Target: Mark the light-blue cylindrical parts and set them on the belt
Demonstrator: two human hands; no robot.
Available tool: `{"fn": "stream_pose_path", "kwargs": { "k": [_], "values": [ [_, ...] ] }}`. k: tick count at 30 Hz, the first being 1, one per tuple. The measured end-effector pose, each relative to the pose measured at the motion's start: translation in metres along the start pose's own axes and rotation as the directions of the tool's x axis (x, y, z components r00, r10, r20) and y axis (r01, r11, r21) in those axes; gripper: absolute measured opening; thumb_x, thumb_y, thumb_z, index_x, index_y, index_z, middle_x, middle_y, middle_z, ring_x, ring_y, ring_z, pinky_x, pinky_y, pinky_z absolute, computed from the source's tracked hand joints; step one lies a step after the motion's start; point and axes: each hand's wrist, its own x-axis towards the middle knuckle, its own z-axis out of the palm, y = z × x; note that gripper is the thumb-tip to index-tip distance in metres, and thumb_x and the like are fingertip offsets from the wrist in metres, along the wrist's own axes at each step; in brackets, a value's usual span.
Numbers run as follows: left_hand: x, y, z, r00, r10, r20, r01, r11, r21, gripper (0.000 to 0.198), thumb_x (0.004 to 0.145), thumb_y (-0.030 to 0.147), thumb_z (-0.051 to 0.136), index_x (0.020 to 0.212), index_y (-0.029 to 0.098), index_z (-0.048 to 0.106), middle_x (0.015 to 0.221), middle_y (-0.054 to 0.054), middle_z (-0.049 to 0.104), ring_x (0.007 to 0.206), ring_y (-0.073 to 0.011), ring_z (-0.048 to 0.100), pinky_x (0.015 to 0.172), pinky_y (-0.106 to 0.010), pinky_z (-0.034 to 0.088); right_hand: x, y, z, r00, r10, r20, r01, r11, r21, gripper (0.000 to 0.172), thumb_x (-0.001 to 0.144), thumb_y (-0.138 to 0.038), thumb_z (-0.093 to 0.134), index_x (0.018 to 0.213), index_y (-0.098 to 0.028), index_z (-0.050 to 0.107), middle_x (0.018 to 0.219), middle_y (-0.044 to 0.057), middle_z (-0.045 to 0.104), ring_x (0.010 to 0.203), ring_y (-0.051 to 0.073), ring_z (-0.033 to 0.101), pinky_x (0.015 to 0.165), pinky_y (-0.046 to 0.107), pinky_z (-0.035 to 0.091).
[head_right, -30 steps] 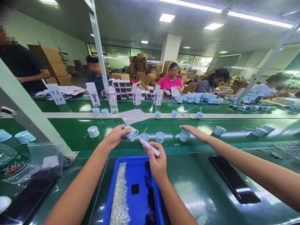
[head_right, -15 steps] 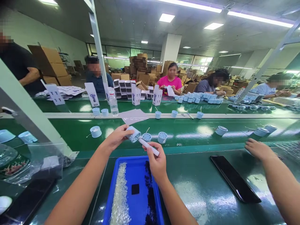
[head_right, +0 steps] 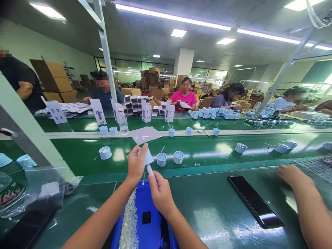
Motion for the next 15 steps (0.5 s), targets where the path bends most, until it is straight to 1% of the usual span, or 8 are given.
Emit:
{"fn": "stream_pose_path", "kwargs": {
  "k": [2,4,5,7,9,11,13,15],
  "values": [
    [-0.005,-0.002,0.004,0.999,-0.037,0.0,0.037,0.996,-0.079,0.048,0.076,0.054,0.056,0.057,0.021,0.026,0.055,0.005,0.027,0.051,-0.0095,0.027,0.047,-0.023,0.027,-0.003,-0.001,0.006,0.998,0.056,0.029,-0.059,0.989,0.136,0.047,0.086,-0.059,0.045,0.094,-0.015,0.062,0.05,-0.008,0.028,0.044,0.008,0.022,0.04,0.023,0.018],
    [-0.007,-0.001,0.006,0.997,-0.048,0.057,0.055,0.99,-0.128,0.044,0.077,0.054,0.054,0.06,0.021,0.029,0.056,0.005,0.03,0.051,-0.0098,0.029,0.047,-0.023,0.029,-0.004,-0.002,0.009,0.994,0.1,0.05,-0.11,0.959,0.261,0.05,0.085,-0.062,0.045,0.095,-0.015,0.06,0.047,-0.01,0.022,0.041,0.008,0.017,0.038,0.023,0.015],
    [-0.008,0.0,0.007,0.996,-0.028,0.084,0.037,0.993,-0.109,0.04,0.076,0.053,0.055,0.063,0.021,0.034,0.059,0.004,0.034,0.053,-0.0102,0.032,0.049,-0.023,0.031,-0.004,-0.003,0.009,0.993,0.109,0.044,-0.117,0.948,0.295,0.05,0.085,-0.062,0.046,0.095,-0.016,0.06,0.047,-0.011,0.021,0.04,0.008,0.017,0.038,0.023,0.015],
    [-0.008,0.001,0.008,0.986,0.03,0.164,-0.031,1.0,0.005,0.033,0.074,0.05,0.057,0.074,0.021,0.041,0.067,0.003,0.043,0.059,-0.0114,0.04,0.055,-0.024,0.037,-0.002,-0.003,0.007,0.995,0.1,-0.016,-0.091,0.952,0.293,0.047,0.086,-0.061,0.046,0.095,-0.016,0.059,0.048,-0.01,0.022,0.041,0.008,0.017,0.038,0.022,0.015],
    [-0.003,0.003,0.005,0.955,0.038,0.294,-0.082,0.987,0.141,0.032,0.075,0.051,0.055,0.082,0.022,0.041,0.073,0.002,0.047,0.064,-0.013,0.045,0.061,-0.025,0.041,0.002,-0.003,0.002,0.995,0.06,-0.077,-0.041,0.973,0.229,0.045,0.087,-0.058,0.045,0.095,-0.016,0.06,0.051,-0.009,0.025,0.044,0.008,0.018,0.04,0.022,0.016],
    [0.007,0.004,-0.005,0.93,0.0,0.367,-0.115,0.95,0.291,0.034,0.077,0.053,0.051,0.083,0.022,0.038,0.072,0.001,0.049,0.064,-0.0148,0.048,0.061,-0.027,0.041,0.007,0.0,-0.004,0.998,0.011,-0.054,-0.004,0.992,0.125,0.042,0.087,-0.056,0.047,0.091,-0.016,0.061,0.055,-0.007,0.029,0.047,0.008,0.022,0.042,0.022,0.018],
    [0.023,0.004,-0.021,0.947,-0.031,0.319,-0.134,0.866,0.482,0.039,0.073,0.055,0.055,0.085,0.022,0.037,0.072,0.0,0.051,0.065,-0.0173,0.051,0.06,-0.028,0.04,0.013,0.004,-0.009,1.0,-0.015,-0.009,0.015,1.0,0.008,0.039,0.085,-0.053,0.051,0.081,-0.016,0.062,0.056,-0.006,0.032,0.05,0.009,0.027,0.044,0.022,0.021],
    [0.041,-0.001,-0.039,0.969,-0.041,0.245,-0.139,0.727,0.672,0.051,0.065,0.052,0.065,0.095,0.022,0.037,0.081,-0.003,0.056,0.07,-0.0208,0.056,0.062,-0.029,0.04,0.02,0.011,-0.016,0.998,-0.024,-0.052,0.02,0.996,-0.081,0.039,0.085,-0.051,0.051,0.072,-0.016,0.06,0.056,-0.005,0.034,0.053,0.01,0.03,0.046,0.022,0.024]
  ]
}}
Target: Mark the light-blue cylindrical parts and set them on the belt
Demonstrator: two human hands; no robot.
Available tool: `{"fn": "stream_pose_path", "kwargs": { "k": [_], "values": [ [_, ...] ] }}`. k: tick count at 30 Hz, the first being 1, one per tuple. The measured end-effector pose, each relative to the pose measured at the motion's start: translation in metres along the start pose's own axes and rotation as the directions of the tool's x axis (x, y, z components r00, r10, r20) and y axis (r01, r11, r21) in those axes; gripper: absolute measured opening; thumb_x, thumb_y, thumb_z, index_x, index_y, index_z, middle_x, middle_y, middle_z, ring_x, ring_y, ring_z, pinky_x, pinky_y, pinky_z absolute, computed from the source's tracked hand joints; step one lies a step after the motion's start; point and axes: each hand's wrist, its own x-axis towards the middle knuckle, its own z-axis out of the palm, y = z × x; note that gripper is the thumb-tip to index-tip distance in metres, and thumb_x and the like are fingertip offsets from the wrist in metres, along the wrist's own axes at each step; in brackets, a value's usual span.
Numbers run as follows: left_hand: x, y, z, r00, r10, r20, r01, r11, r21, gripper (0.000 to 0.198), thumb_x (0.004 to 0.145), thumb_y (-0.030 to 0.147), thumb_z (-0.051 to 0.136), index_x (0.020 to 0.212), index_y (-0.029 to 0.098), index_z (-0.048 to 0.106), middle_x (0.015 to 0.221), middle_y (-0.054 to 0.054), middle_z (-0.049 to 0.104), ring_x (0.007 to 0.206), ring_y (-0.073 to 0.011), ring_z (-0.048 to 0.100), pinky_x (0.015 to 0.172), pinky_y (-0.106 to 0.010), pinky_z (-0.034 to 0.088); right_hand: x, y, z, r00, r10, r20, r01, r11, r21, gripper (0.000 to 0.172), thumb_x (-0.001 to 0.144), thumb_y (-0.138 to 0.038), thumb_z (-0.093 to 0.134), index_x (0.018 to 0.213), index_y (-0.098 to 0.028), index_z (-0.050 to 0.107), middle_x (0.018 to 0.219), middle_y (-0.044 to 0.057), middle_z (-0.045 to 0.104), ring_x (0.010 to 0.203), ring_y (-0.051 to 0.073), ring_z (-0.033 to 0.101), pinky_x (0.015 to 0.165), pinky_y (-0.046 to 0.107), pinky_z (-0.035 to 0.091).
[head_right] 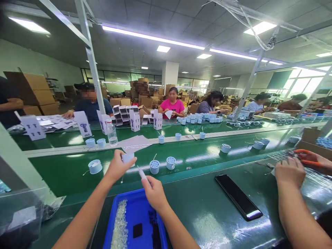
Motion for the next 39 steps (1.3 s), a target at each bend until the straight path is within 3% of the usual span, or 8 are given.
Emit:
{"fn": "stream_pose_path", "kwargs": {
  "k": [6,12,17,24,29,33,37,39],
  "values": [
    [0.01,-0.047,-0.001,0.973,-0.063,0.224,-0.074,0.829,0.554,0.045,0.068,0.032,0.064,0.111,0.022,0.051,0.111,-0.012,0.052,0.101,-0.0293,0.055,0.082,-0.035,0.042,0.016,0.028,-0.02,0.941,-0.019,-0.337,-0.021,0.993,-0.115,0.042,0.091,-0.049,0.039,0.075,-0.016,0.058,0.058,-0.005,0.039,0.054,0.011,0.034,0.049,0.022,0.03],
    [0.003,-0.045,0.021,0.968,0.005,0.252,-0.164,0.77,0.616,0.052,0.077,0.026,0.055,0.129,0.024,0.049,0.133,-0.015,0.042,0.125,-0.0331,0.036,0.098,-0.045,0.032,0.037,0.061,-0.035,0.917,-0.224,-0.329,0.104,0.932,-0.346,0.04,0.093,-0.044,0.035,0.092,-0.017,0.064,0.093,0.009,0.062,0.087,0.02,0.056,0.079,0.033,0.046],
    [-0.004,-0.021,0.026,0.937,0.13,0.324,-0.28,0.832,0.479,0.039,0.079,0.028,0.054,0.117,0.025,0.059,0.128,-0.011,0.049,0.122,-0.029,0.04,0.1,-0.043,0.031,0.043,0.076,-0.031,0.948,-0.274,-0.159,0.176,0.873,-0.456,0.021,0.085,-0.034,0.052,0.09,-0.024,0.07,0.109,0.008,0.064,0.1,0.025,0.057,0.091,0.041,0.045],
    [-0.007,-0.019,0.033,0.903,0.208,0.375,-0.308,0.924,0.229,0.028,0.077,0.026,0.055,0.103,0.018,0.063,0.109,-0.01,0.059,0.104,-0.0247,0.051,0.091,-0.035,0.038,0.042,0.084,-0.032,0.938,-0.284,-0.199,0.121,0.804,-0.582,0.023,0.087,-0.026,0.047,0.092,-0.021,0.069,0.1,0.011,0.057,0.087,0.025,0.052,0.082,0.046,0.046],
    [-0.012,-0.014,0.046,0.854,0.084,0.514,-0.042,0.995,-0.092,0.033,0.075,0.048,0.056,0.07,0.016,0.058,0.072,-0.006,0.059,0.077,-0.0217,0.056,0.071,-0.031,0.041,0.033,0.056,-0.026,0.92,-0.35,-0.175,0.167,0.756,-0.633,0.024,0.088,-0.028,0.049,0.099,-0.021,0.068,0.099,0.011,0.054,0.093,0.027,0.049,0.086,0.047,0.044],
    [-0.022,0.006,0.061,0.847,-0.002,0.532,0.333,0.781,-0.528,0.054,0.068,0.07,0.053,0.077,0.017,0.053,0.066,-0.002,0.057,0.069,-0.0172,0.057,0.06,-0.027,0.042,0.024,0.021,-0.016,0.907,-0.422,0.009,0.352,0.744,-0.567,0.029,0.092,-0.028,0.044,0.113,-0.021,0.063,0.088,0.007,0.058,0.085,0.022,0.052,0.079,0.038,0.047],
    [-0.02,0.018,0.043,0.935,-0.131,0.33,0.321,0.712,-0.625,0.06,0.06,0.075,0.057,0.074,0.018,0.046,0.06,0.003,0.053,0.053,-0.013,0.055,0.053,-0.026,0.044,0.042,0.016,-0.026,0.971,-0.208,-0.121,0.086,0.768,-0.635,0.034,0.096,-0.027,0.033,0.106,-0.021,0.065,0.102,0.009,0.059,0.101,0.022,0.054,0.09,0.037,0.043],
    [-0.012,0.017,0.022,0.951,-0.174,0.254,0.302,0.692,-0.656,0.059,0.058,0.074,0.059,0.072,0.019,0.043,0.054,0.006,0.048,0.045,-0.011,0.05,0.046,-0.025,0.042,0.057,0.027,-0.036,0.974,-0.112,-0.197,-0.052,0.736,-0.674,0.028,0.089,-0.03,0.049,0.11,-0.017,0.063,0.115,0.015,0.054,0.111,0.029,0.05,0.095,0.044,0.039]
  ]
}}
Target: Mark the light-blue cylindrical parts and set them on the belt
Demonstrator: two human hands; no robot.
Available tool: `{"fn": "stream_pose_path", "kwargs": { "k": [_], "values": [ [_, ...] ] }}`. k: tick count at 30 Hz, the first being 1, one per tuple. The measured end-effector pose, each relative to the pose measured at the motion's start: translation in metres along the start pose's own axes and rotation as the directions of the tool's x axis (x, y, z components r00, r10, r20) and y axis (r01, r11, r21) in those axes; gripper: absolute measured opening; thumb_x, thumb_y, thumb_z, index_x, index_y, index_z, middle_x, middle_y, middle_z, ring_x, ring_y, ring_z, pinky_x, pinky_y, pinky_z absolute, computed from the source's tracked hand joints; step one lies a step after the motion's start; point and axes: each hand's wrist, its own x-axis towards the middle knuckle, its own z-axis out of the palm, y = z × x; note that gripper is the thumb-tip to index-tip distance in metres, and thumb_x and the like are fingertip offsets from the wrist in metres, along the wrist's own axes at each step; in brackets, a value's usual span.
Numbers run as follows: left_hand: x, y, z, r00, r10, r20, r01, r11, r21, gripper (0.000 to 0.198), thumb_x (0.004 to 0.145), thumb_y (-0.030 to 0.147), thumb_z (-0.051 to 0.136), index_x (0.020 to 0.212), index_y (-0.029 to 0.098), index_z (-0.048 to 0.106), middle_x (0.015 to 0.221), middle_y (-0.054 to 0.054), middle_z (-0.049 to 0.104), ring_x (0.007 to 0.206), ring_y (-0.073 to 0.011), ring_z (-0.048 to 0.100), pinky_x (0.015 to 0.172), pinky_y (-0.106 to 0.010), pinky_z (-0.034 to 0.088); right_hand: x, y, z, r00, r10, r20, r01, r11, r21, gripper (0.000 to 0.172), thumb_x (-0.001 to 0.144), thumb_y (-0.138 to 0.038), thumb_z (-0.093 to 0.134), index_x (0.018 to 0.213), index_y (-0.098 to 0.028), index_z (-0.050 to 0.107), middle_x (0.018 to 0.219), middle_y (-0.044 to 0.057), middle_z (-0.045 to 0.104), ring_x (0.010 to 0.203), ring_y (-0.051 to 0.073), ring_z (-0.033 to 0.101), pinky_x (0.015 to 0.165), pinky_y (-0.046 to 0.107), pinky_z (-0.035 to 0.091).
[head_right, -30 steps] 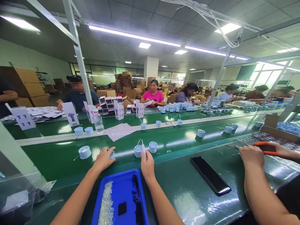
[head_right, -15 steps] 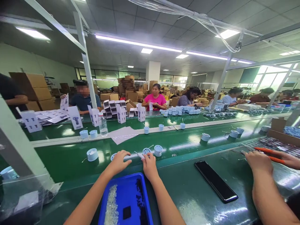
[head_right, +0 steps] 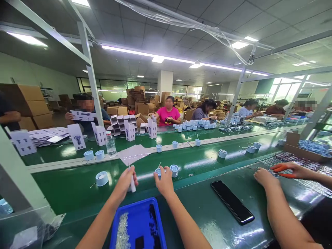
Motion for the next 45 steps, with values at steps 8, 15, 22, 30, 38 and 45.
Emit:
{"fn": "stream_pose_path", "kwargs": {
  "k": [8,15,22,30,38,45],
  "values": [
    [0.013,0.024,-0.049,0.989,-0.024,-0.145,0.002,0.989,-0.149,0.05,0.06,0.062,0.065,0.068,0.019,0.042,0.046,0.007,0.045,0.037,-0.0091,0.043,0.037,-0.022,0.038,0.024,0.042,-0.003,0.984,0.012,0.175,0.004,0.996,-0.093,0.027,0.072,-0.02,0.064,0.098,-0.017,0.061,0.103,0.009,0.055,0.09,0.022,0.06,0.083,0.033,0.045],
    [0.012,0.024,-0.055,0.988,-0.051,-0.148,0.028,0.988,-0.151,0.046,0.063,0.057,0.068,0.069,0.018,0.044,0.049,0.007,0.046,0.04,-0.0081,0.044,0.039,-0.021,0.04,0.023,0.03,-0.011,0.986,-0.03,0.162,0.044,0.995,-0.087,0.016,0.073,-0.028,0.062,0.085,-0.019,0.057,0.084,0.005,0.06,0.079,0.021,0.059,0.074,0.033,0.047],
    [0.009,0.028,-0.054,0.989,-0.046,-0.139,0.028,0.991,-0.13,0.041,0.07,0.055,0.062,0.069,0.018,0.043,0.049,0.007,0.044,0.04,-0.0081,0.043,0.039,-0.02,0.038,-0.043,0.029,-0.089,0.954,-0.074,-0.29,0.079,0.997,0.006,0.05,0.081,-0.04,0.057,0.125,-0.016,0.05,0.115,0.013,0.059,0.105,0.026,0.058,0.088,0.039,0.048],
    [0.007,0.028,-0.042,0.994,-0.062,-0.092,0.054,0.994,-0.093,0.04,0.071,0.053,0.062,0.068,0.018,0.044,0.05,0.007,0.043,0.039,-0.0076,0.041,0.039,-0.02,0.037,-0.139,0.041,-0.116,0.976,-0.045,-0.214,0.036,0.998,-0.045,0.045,0.082,-0.038,0.06,0.123,-0.019,0.055,0.116,0.013,0.06,0.103,0.026,0.061,0.084,0.037,0.054],
    [0.004,0.029,-0.036,0.997,-0.054,-0.056,0.051,0.998,-0.04,0.04,0.07,0.053,0.063,0.068,0.017,0.044,0.051,0.006,0.044,0.04,-0.0082,0.042,0.04,-0.021,0.038,-0.147,0.042,-0.122,0.955,-0.048,-0.292,0.021,0.995,-0.094,0.047,0.083,-0.04,0.06,0.124,-0.019,0.053,0.115,0.014,0.061,0.102,0.028,0.062,0.081,0.04,0.056],
    [0.003,0.029,-0.029,0.997,-0.075,-0.027,0.075,0.997,0.032,0.035,0.076,0.049,0.057,0.067,0.018,0.043,0.049,0.005,0.042,0.04,-0.0084,0.042,0.039,-0.02,0.037,-0.147,0.01,-0.132,0.99,-0.122,-0.075,0.112,0.986,-0.125,0.049,0.085,-0.036,0.059,0.13,-0.022,0.048,0.115,0.012,0.059,0.093,0.022,0.065,0.068,0.029,0.059]
  ]
}}
